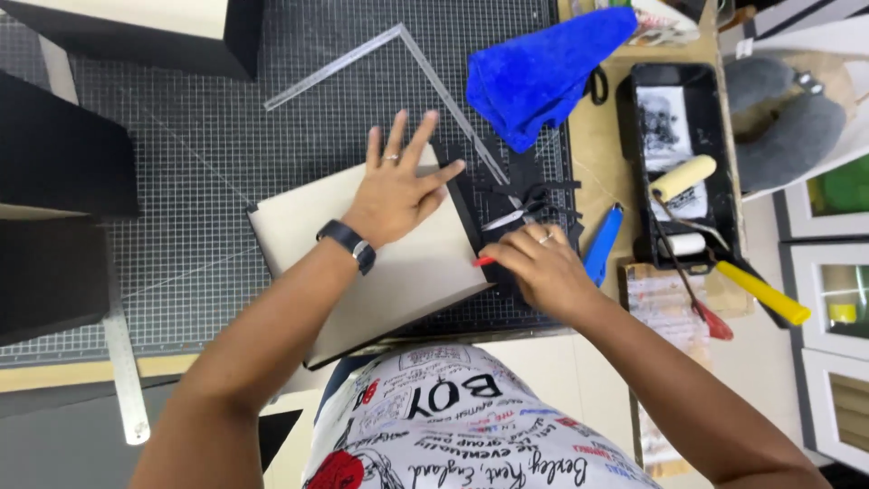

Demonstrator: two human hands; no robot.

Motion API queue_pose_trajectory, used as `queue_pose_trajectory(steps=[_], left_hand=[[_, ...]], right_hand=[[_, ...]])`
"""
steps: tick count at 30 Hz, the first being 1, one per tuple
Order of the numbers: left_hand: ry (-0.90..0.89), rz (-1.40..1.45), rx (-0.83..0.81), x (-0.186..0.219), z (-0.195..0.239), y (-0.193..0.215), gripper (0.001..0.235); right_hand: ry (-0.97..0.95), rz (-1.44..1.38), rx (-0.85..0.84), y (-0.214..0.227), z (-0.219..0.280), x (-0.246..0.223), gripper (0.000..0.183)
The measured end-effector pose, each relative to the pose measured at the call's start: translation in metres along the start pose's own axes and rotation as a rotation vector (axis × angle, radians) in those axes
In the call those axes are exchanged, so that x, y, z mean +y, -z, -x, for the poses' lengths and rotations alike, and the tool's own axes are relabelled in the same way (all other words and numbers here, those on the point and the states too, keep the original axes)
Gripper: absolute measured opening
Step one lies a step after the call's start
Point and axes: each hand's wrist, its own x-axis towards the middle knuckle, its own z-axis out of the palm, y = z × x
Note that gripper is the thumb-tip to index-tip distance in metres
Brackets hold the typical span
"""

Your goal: The person trims excess black material from the edges of a white rectangular board using a utility knife and ruler. They then use a red plastic scraper to smooth the edges and a small brush to clean away debris from the board and cutting mat.

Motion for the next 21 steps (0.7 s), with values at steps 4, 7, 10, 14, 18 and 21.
queue_pose_trajectory(steps=[4, 7, 10, 14, 18, 21], left_hand=[[0.083, 0.025, -0.028, 0.001, 0.005, -0.011, 0.044], [0.088, 0.061, 0.008, -0.011, 0.000, -0.013, 0.044], [0.111, 0.113, 0.009, -0.016, 0.000, -0.014, 0.043], [0.193, 0.286, 0.074, -0.011, -0.001, -0.007, 0.043], [0.234, 0.453, 0.091, -0.007, -0.003, 0.006, 0.061], [0.244, 0.478, 0.120, -0.002, -0.003, 0.016, 0.071]], right_hand=[[0.031, 0.019, -0.013, -0.014, -0.030, 0.017, 0.033], [0.089, 0.035, 0.114, -0.025, -0.074, 0.044, 0.028], [0.157, 0.024, 0.170, -0.028, -0.104, 0.054, 0.026], [0.232, 0.029, 0.215, -0.038, -0.132, 0.069, 0.021], [0.288, 0.026, 0.253, -0.048, -0.159, 0.078, 0.020], [0.317, -0.035, 0.267, -0.051, -0.177, 0.078, 0.015]])
